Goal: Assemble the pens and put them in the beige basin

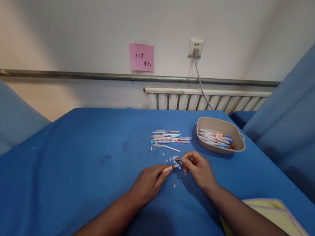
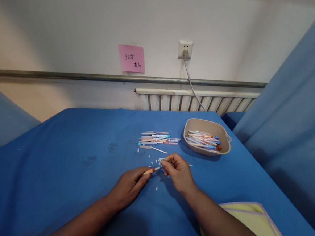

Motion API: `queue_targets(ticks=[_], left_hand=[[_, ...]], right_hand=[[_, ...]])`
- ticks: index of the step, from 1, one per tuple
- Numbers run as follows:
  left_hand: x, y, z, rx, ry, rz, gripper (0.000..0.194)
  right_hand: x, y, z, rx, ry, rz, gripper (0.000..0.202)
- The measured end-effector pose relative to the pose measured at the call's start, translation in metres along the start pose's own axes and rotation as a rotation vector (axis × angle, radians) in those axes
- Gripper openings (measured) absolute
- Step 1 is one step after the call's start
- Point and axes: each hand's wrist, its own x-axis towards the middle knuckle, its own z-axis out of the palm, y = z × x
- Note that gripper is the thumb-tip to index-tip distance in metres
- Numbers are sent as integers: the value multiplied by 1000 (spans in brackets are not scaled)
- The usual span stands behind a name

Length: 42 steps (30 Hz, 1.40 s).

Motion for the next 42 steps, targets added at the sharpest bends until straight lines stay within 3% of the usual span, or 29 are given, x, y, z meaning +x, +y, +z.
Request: queue_targets(ticks=[23, 34, 42], left_hand=[[0, -1, 2, 49, -7, -11, 38], [-2, 2, 7, 55, -10, -1, 40], [-2, 8, 6, -44, -76, -38, 42]], right_hand=[[-3, 7, 1, -56, -13, -16, 25], [-6, 12, -3, -405, -18, -179, 21], [-8, 11, 1, -434, -11, -189, 21]])
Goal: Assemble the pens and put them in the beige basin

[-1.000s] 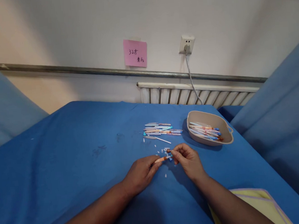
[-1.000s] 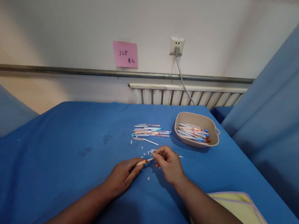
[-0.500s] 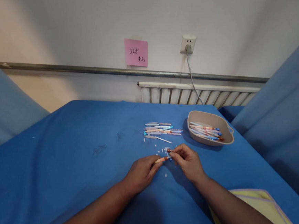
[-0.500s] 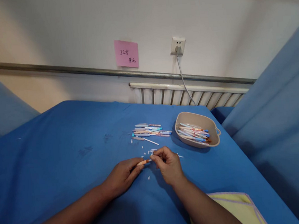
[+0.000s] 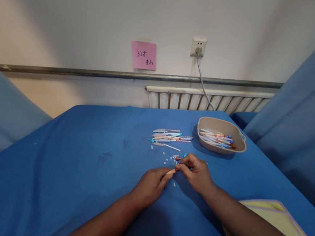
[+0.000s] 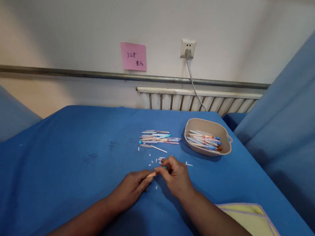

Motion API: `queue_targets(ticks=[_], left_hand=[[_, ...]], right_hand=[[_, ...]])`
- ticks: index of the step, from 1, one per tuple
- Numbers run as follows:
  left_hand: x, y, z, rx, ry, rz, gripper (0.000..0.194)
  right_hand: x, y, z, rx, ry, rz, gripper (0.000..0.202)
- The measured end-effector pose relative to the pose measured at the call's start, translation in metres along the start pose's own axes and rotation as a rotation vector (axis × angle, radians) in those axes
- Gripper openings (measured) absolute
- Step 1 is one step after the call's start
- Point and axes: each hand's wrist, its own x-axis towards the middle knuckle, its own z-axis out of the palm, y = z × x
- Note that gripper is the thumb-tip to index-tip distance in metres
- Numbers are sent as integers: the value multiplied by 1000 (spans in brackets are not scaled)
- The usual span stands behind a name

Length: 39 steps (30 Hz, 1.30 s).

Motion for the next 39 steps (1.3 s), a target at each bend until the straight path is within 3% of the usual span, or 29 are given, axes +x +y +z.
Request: queue_targets(ticks=[4, 10, 18, 25, 31, 39], left_hand=[[1, -1, 2, -79, -4, -40, 46], [2, -4, 1, -156, 36, -75, 41], [1, -11, 4, -165, 89, -69, 31], [2, -11, 2, -145, 49, -71, 34], [3, -15, 2, -355, 61, -95, 36], [5, -26, 0, -727, 74, -139, 37]], right_hand=[[-2, 1, -2, 65, -88, 6, 25], [0, 1, -4, 186, -58, 56, 40], [2, 7, 0, 205, -34, 95, 31], [4, 6, 2, 266, -89, 112, 34], [7, 7, 5, 434, -89, 168, 48], [8, 16, 8, 370, -121, 178, 45]])
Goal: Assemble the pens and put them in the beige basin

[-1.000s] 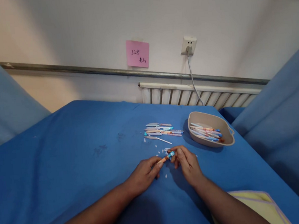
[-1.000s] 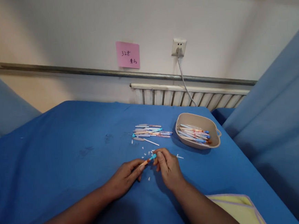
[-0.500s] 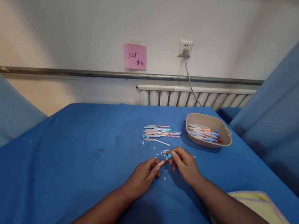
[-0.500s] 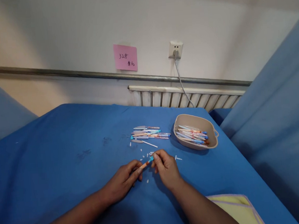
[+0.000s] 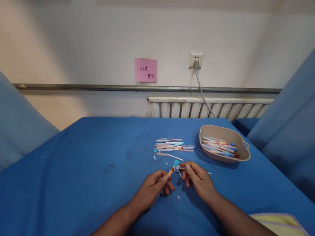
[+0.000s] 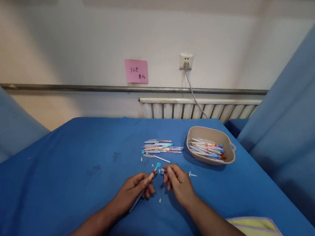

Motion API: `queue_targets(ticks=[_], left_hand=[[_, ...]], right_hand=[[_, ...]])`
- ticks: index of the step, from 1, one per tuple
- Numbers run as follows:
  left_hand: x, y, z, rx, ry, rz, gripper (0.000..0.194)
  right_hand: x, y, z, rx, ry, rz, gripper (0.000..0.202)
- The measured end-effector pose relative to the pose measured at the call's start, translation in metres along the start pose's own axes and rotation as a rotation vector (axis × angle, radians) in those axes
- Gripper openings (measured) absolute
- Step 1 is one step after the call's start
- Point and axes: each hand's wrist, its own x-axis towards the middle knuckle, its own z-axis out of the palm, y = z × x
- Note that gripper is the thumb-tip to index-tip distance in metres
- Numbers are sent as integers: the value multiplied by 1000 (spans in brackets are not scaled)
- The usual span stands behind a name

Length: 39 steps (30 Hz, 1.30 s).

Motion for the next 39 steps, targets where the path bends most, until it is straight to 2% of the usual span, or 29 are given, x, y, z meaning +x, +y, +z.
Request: queue_targets(ticks=[4, 8, 16, 23, 32, 39], left_hand=[[-1, -1, 0, -93, -32, -47, 35], [-2, 0, 1, -135, -50, -65, 32], [1, 1, 2, -63, -84, -55, 33], [7, 4, 3, -83, -66, -100, 35], [9, -2, 4, -172, 50, -95, 35], [16, 20, 0, -78, 160, -32, 32]], right_hand=[[0, 2, -1, -2, 29, -11, 44], [-1, 0, -2, -39, -7, -31, 45], [0, 0, 3, -50, -42, -68, 38], [2, 1, 3, -4, 17, -58, 39], [2, 16, -2, -85, -91, -26, 27], [10, 21, 4, -225, -157, 36, 20]])
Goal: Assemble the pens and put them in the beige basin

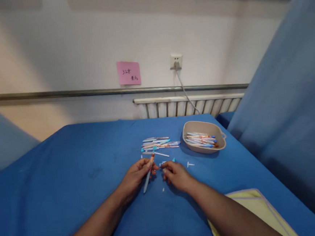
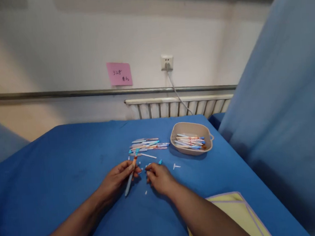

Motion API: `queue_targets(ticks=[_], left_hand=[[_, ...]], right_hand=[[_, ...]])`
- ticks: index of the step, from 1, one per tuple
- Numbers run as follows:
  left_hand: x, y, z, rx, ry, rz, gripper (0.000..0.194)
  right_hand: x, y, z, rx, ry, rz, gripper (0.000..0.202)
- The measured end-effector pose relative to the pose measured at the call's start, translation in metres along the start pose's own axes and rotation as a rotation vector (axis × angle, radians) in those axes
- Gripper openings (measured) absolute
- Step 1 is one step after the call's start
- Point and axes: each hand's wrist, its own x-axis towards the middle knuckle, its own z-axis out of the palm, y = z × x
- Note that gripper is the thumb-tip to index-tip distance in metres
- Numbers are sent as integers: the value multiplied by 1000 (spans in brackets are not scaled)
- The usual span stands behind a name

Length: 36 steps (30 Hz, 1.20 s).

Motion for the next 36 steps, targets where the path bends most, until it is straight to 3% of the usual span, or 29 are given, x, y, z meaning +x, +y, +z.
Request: queue_targets(ticks=[5, 9, 13, 18, 23, 29, 36], left_hand=[[25, 46, 17, 153, -67, 134, 28], [58, 89, 58, 367, -166, 276, 31], [106, 107, 103, 561, -283, 407, 37], [165, 99, 141, 930, -416, 514, 36], [199, 82, 160, 1112, -450, 505, 20], [216, 61, 174, 1309, -423, 483, 18], [214, 47, 184, 1467, -401, 477, 26]], right_hand=[[2, -13, -5, -258, -27, -69, 21], [0, -25, -11, -400, -73, -85, 23], [-1, -31, -15, -515, -74, -98, 25], [1, -31, -16, -582, -86, -123, 30], [3, -32, -17, -603, -118, -138, 30], [5, -38, -19, -610, -114, -131, 32], [5, -42, -20, -701, -149, -111, 38]])
